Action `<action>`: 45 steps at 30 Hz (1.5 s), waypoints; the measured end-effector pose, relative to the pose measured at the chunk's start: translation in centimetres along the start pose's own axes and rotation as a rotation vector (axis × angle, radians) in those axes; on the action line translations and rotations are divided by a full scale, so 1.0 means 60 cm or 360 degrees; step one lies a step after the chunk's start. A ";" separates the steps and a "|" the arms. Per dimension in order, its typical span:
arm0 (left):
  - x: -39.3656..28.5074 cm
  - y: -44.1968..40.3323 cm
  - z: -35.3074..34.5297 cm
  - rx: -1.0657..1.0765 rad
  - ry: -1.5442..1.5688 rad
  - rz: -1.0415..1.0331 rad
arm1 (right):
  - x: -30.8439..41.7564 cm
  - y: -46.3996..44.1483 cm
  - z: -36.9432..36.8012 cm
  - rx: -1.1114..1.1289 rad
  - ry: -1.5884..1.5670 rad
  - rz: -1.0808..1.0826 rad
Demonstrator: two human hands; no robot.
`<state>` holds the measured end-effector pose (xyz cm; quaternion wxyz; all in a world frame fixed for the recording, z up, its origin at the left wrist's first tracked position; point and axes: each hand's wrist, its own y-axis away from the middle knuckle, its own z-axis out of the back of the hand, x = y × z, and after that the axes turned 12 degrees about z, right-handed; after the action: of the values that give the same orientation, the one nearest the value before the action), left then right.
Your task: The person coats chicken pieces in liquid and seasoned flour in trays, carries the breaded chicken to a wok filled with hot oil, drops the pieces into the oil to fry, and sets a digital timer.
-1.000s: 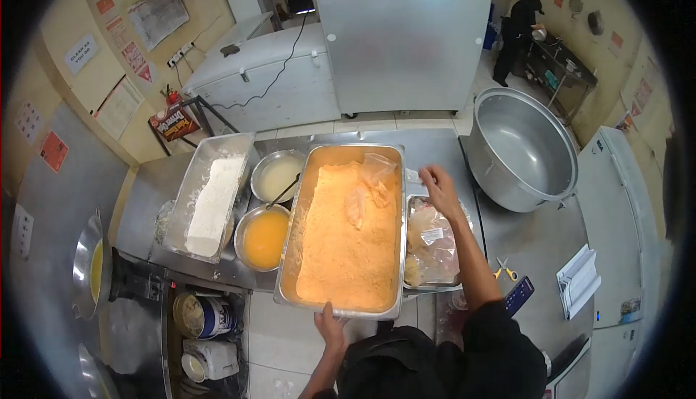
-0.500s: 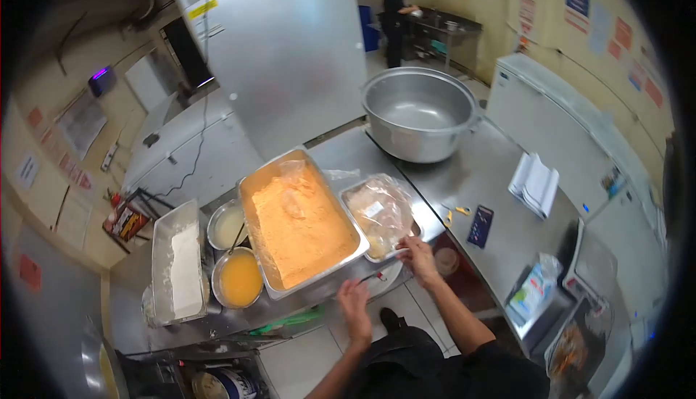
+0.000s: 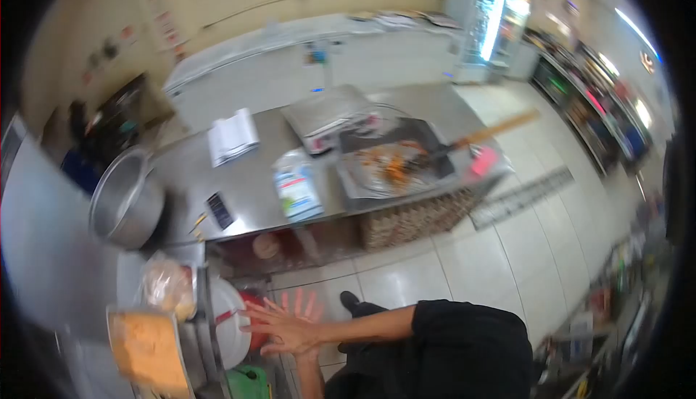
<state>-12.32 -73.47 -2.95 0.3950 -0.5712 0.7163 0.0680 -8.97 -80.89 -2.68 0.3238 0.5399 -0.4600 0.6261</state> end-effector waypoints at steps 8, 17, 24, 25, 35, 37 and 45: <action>0.312 -0.021 -0.049 -0.1101 -0.0586 0.0958 | -0.148 0.176 0.173 -0.0678 -0.1662 0.0140; 0.540 0.133 0.020 -0.0044 -0.2647 0.1784 | 0.153 0.562 0.701 -0.1288 0.0278 0.0203; 0.630 0.128 -0.027 0.0279 -0.2502 0.2237 | 0.101 0.840 0.918 -0.2305 0.0219 0.0057; 0.651 0.107 -0.035 0.0274 -0.2531 0.2231 | 0.108 0.848 0.942 -0.2415 0.0139 0.0063; 0.873 -0.248 -0.400 -0.0341 -0.0632 0.1781 | 0.037 0.802 1.163 -0.2224 0.0715 -0.0174; 0.909 -0.276 -0.429 -0.0303 -0.0333 0.1673 | 0.038 0.786 1.208 -0.2119 0.0788 -0.0201; 1.033 -0.365 -0.524 0.0075 -0.1108 0.1554 | -0.067 0.707 1.411 -0.1745 0.0933 -0.0660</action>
<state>-10.77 -145.51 -13.78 0.5421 -0.1114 0.7258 0.4087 -14.38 -174.49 -16.70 0.7782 0.1810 -0.4915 0.3466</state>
